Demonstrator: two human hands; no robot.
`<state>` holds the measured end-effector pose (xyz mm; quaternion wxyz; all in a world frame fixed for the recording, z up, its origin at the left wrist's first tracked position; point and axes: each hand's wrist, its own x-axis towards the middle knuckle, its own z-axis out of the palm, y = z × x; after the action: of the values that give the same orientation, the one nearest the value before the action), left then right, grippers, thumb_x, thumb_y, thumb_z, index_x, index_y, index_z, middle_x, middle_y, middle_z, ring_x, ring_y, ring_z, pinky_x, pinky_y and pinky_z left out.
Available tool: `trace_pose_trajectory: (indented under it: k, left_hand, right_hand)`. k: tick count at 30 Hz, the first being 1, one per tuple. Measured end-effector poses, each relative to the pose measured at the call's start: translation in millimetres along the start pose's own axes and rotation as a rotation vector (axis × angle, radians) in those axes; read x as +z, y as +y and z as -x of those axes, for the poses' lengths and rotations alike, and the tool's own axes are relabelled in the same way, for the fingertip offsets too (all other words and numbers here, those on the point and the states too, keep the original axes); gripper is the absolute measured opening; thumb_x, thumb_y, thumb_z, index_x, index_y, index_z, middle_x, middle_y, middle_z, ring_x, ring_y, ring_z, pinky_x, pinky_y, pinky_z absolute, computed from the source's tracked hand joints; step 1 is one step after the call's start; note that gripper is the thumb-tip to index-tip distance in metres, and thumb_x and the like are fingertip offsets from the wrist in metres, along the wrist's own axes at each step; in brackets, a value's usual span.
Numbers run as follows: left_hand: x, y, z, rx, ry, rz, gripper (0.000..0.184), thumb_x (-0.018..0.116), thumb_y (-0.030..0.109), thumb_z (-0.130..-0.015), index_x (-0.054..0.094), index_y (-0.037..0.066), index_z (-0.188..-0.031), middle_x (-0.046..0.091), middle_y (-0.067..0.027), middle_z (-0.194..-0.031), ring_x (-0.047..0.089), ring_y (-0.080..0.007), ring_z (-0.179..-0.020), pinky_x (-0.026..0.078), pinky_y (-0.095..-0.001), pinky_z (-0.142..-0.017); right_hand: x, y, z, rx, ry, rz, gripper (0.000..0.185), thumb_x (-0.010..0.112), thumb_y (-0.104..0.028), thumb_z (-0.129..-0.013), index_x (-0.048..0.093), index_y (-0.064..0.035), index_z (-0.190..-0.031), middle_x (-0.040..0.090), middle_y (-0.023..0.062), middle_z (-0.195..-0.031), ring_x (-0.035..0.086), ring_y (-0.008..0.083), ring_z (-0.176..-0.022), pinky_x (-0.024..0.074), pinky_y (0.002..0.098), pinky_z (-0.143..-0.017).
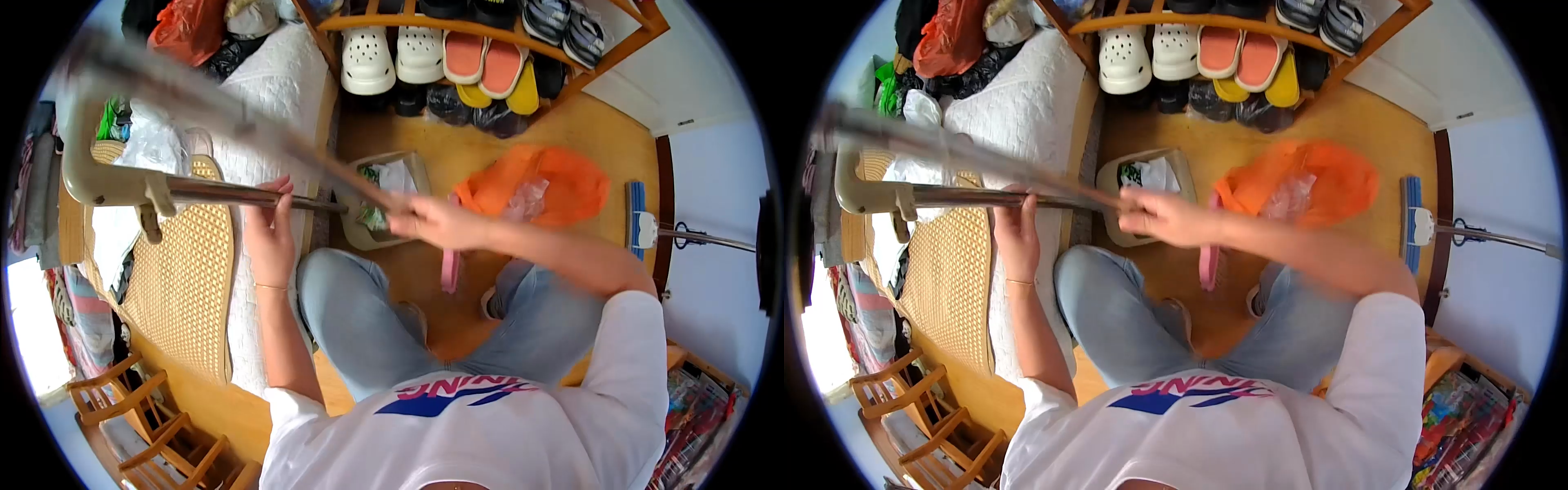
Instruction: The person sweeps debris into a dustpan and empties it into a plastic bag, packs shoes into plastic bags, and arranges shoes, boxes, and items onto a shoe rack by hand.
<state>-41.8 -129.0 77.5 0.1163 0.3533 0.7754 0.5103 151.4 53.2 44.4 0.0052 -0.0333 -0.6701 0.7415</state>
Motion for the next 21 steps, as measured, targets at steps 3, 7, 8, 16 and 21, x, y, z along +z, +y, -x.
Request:
trace_pose_trajectory:
  k: [3, 7, 8, 16, 21]
  left_hand:
    - [8, -9, 1, -0.008, 0.053, 0.064, 0.024, 0.05, 0.004, -0.096, 0.046, -0.002, -0.119, 0.057, -0.0152, -0.12, 0.058, -0.0208, -0.11, 0.044, -0.0317, -0.097]
    - [18, -20, 17, -0.099, 0.215, -0.061, 0.03, 0.06, 0.007, -0.092, 0.045, -0.003, -0.117, 0.057, -0.0146, -0.114, 0.059, -0.02, -0.103, 0.046, -0.0304, -0.094]
    - [21, -25, 22, -0.161, 0.252, -0.151, 0.035, 0.064, 0.009, -0.09, 0.045, -0.004, -0.116, 0.057, -0.0144, -0.112, 0.059, -0.0198, -0.101, 0.046, -0.0304, -0.093]
    - [39, -41, 17, -0.067, 0.158, 0.02, 0.061, 0.074, 0.011, -0.081, 0.041, -0.002, -0.13, 0.051, -0.0151, -0.124, 0.052, -0.0234, -0.115, 0.044, -0.0356, -0.097]
    - [50, -69, -9, -0.075, 0.014, 0.367, 0.012, 0.046, 0.01, -0.098, 0.046, 0.003, -0.088, 0.053, -0.0045, -0.076, 0.05, -0.0121, -0.072, 0.046, -0.0282, -0.078]
  right_hand:
    - [-24, -17, -11, -0.045, 0.046, 0.004, 0.023, 0.052, -0.028, -0.098, 0.047, -0.0058, -0.099, 0.045, -0.0026, -0.083, 0.043, 0.0074, -0.077, 0.0409, 0.0235, -0.071]
    - [-57, -23, -18, -0.179, 0.225, 0.047, 0.022, 0.051, -0.027, -0.099, 0.047, -0.006, -0.106, 0.045, -0.0041, -0.079, 0.042, 0.0049, -0.071, 0.0398, 0.0215, -0.064]
    - [-66, -28, -21, -0.242, 0.286, 0.042, 0.022, 0.051, -0.026, -0.099, 0.047, -0.0061, -0.107, 0.045, -0.0045, -0.078, 0.042, 0.0045, -0.07, 0.0396, 0.0211, -0.063]
    - [-129, -11, -54, -0.303, 0.478, 0.277, 0.024, 0.056, -0.026, -0.096, 0.051, -0.0033, -0.103, 0.045, -0.0035, -0.075, 0.043, 0.0072, -0.068, 0.0394, 0.0234, -0.063]
    - [-144, -1, -62, -0.261, 0.67, 0.45, 0.029, 0.059, -0.029, -0.094, 0.053, -0.0012, -0.101, 0.045, -0.0008, -0.071, 0.044, 0.0099, -0.065, 0.039, 0.0277, -0.059]
